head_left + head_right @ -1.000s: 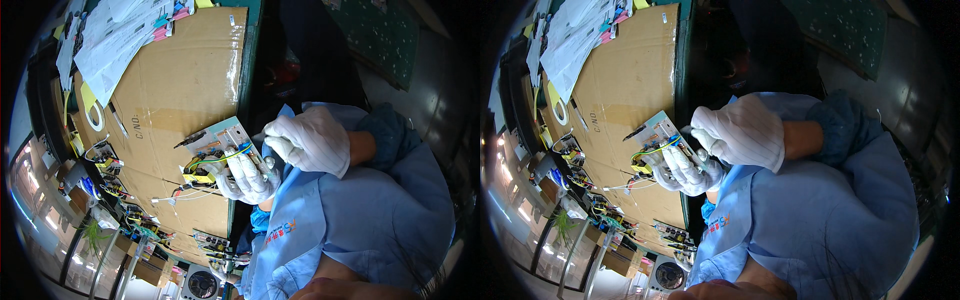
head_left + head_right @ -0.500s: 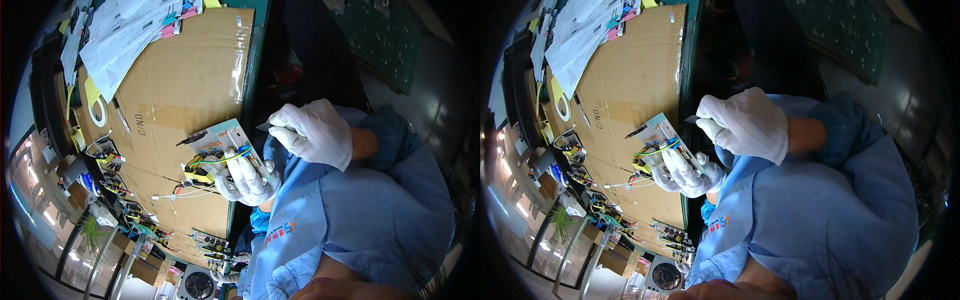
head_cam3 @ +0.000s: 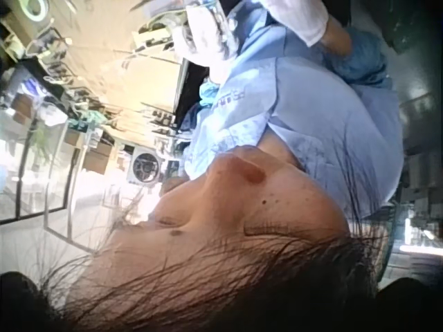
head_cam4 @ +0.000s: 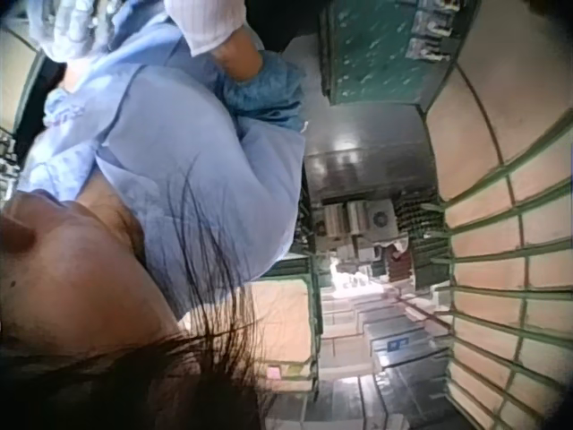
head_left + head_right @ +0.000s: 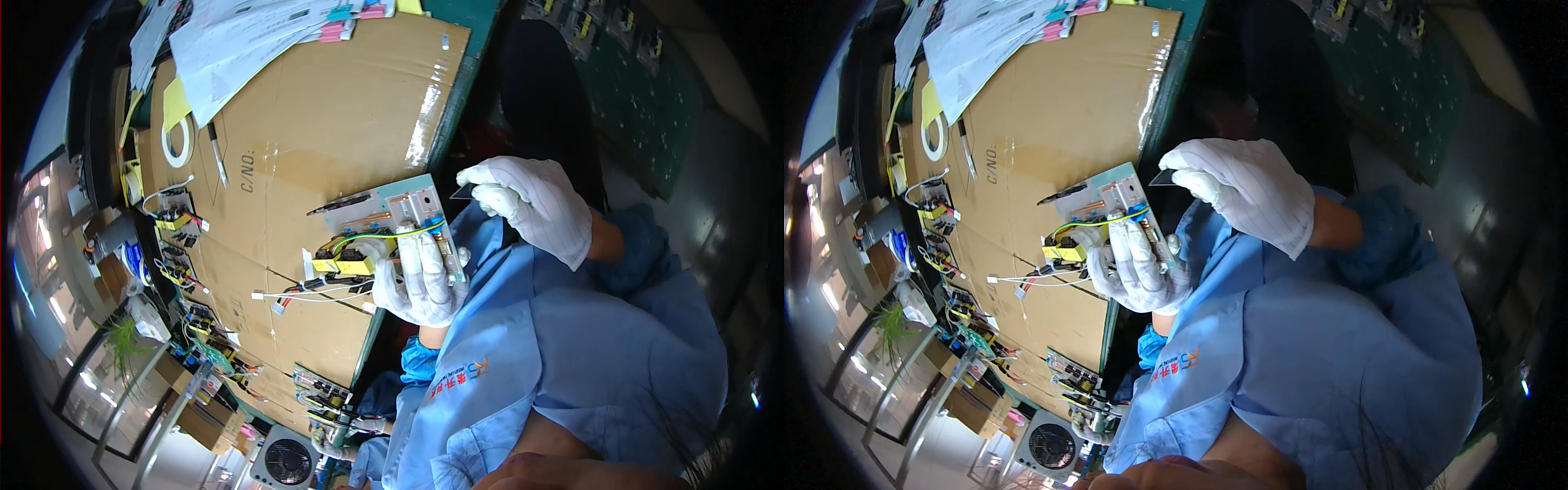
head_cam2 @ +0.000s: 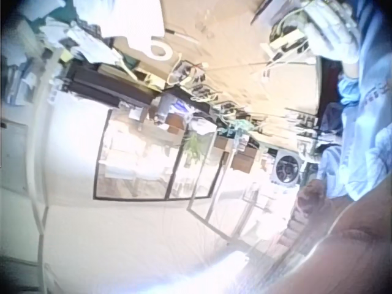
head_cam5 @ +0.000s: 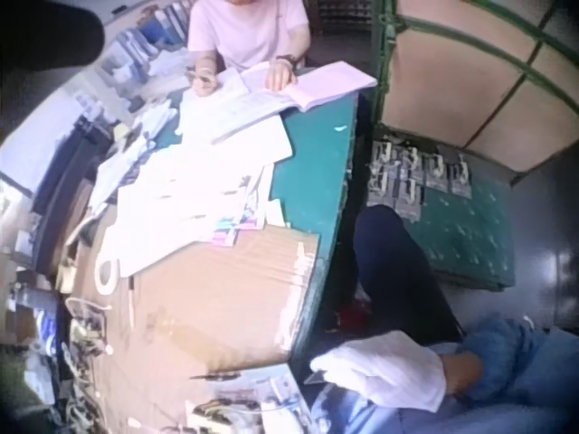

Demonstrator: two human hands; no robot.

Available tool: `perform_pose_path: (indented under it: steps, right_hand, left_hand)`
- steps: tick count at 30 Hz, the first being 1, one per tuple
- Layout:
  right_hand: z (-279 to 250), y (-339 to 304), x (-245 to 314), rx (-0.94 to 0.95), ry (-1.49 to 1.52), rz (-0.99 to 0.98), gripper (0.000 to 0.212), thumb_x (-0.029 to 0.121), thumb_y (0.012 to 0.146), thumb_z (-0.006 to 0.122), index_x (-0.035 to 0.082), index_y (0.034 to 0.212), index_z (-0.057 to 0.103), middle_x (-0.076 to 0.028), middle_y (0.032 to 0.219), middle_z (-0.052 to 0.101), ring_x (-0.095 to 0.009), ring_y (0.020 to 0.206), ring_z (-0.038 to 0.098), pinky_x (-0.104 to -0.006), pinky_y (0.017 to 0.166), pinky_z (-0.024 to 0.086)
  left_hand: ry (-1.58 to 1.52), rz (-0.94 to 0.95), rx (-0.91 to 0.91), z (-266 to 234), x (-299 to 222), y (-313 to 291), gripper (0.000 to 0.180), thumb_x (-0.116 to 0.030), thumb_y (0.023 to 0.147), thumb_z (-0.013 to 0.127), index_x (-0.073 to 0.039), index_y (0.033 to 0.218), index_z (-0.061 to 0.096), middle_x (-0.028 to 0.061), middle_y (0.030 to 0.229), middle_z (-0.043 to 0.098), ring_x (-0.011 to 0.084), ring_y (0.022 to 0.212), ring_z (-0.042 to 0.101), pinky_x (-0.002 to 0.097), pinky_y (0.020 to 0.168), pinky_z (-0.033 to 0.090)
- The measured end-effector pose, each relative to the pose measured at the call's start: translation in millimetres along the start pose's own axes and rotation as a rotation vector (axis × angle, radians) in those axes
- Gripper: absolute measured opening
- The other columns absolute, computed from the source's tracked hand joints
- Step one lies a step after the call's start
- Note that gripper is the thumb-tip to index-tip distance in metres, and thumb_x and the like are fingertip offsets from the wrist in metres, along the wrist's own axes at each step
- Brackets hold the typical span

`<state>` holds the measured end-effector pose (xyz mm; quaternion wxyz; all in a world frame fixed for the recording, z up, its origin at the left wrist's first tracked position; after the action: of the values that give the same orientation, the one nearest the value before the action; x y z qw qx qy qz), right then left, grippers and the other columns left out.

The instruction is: The person assembles electronic circuit boards by hand, connecting wires to them and inspecting the components.

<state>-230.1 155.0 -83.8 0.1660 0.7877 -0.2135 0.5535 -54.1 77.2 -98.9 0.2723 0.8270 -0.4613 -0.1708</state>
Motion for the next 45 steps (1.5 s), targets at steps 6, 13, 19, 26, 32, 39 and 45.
perform_pose_path:
  steps: [6,13,19,26,32,39,45]
  right_hand:
    - [-6.1,8.7,11.2,0.094,0.081,0.085,0.039,0.015,0.084,0.069,0.007,0.120,0.057,-0.014,0.108,0.065,-0.029,0.088,0.067,-0.0345,0.074,0.055]
    - [-0.3,7.1,-0.1,0.130,-0.146,-0.280,0.070,-0.007,0.059,0.055,0.016,0.124,0.058,-0.009,0.100,0.058,-0.029,0.077,0.063,-0.0363,0.059,0.055]
    - [3.9,12.8,-3.0,0.191,-0.274,-0.287,0.060,0.000,0.071,0.062,0.023,0.126,0.059,-0.005,0.101,0.058,-0.024,0.073,0.064,-0.0335,0.057,0.055]
    - [13.6,19.8,-27.1,0.287,-0.626,-0.319,0.047,0.014,0.083,0.062,0.029,0.127,0.057,-0.002,0.105,0.056,-0.019,0.082,0.065,-0.0322,0.058,0.055]
    - [18.3,23.4,-30.1,0.257,-0.636,-0.371,0.051,0.014,0.075,0.067,0.026,0.124,0.059,-0.004,0.104,0.057,-0.020,0.083,0.066,-0.0322,0.060,0.056]
    - [19.5,23.8,-29.9,0.233,-0.647,-0.392,0.055,0.006,0.074,0.065,0.025,0.126,0.060,-0.004,0.099,0.060,-0.019,0.080,0.066,-0.0301,0.056,0.055]
    - [19.1,23.5,-29.8,0.225,-0.626,-0.440,0.058,0.006,0.072,0.066,0.021,0.127,0.059,-0.004,0.100,0.060,-0.019,0.082,0.066,-0.0303,0.058,0.056]
  left_hand:
    - [-0.010,0.006,0.176,6.5,-5.2,17.7,0.040,-0.033,0.085,0.066,-0.014,0.120,0.065,0.0036,0.121,0.065,0.0287,0.115,0.053,0.0405,0.094,0.037]
    - [-0.077,-0.016,0.124,9.0,-10.4,31.6,0.040,-0.028,0.079,0.072,-0.015,0.117,0.066,-0.0004,0.118,0.066,0.0263,0.113,0.056,0.0389,0.092,0.036]
    - [-0.164,-0.046,-0.067,16.2,-12.2,27.9,0.053,-0.018,0.074,0.077,-0.015,0.121,0.054,0.0059,0.113,0.063,0.0281,0.106,0.058,0.0369,0.089,0.041]
    - [-0.180,0.106,0.071,29.5,-13.9,23.7,0.047,-0.013,0.079,0.065,-0.011,0.124,0.051,0.0121,0.120,0.058,0.0287,0.098,0.063,0.0382,0.076,0.045]
    - [-0.317,0.177,0.145,4.5,-4.0,24.5,0.029,-0.030,0.073,0.071,-0.013,0.096,0.064,0.0074,0.094,0.062,0.0242,0.082,0.060,0.0344,0.066,0.041]
    - [-0.102,-0.243,-0.169,-28.1,58.9,-40.4,0.026,-0.018,0.088,0.059,-0.004,0.110,0.062,0.0149,0.103,0.063,0.0312,0.096,0.059,0.0393,0.085,0.047]
    - [-0.113,-0.517,-0.034,-21.2,73.1,-49.8,0.027,-0.007,0.087,0.054,-0.005,0.112,0.064,0.0137,0.108,0.064,0.0329,0.101,0.058,0.0445,0.092,0.045]
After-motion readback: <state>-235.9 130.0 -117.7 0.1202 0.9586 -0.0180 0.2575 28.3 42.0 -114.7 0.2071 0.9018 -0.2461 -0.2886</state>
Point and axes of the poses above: each hand's wrist, its own y-axis towards the middle knuckle, its own z-axis out of the palm, x = y × z, the point moved 2 cm from there along y, towards the middle knuckle
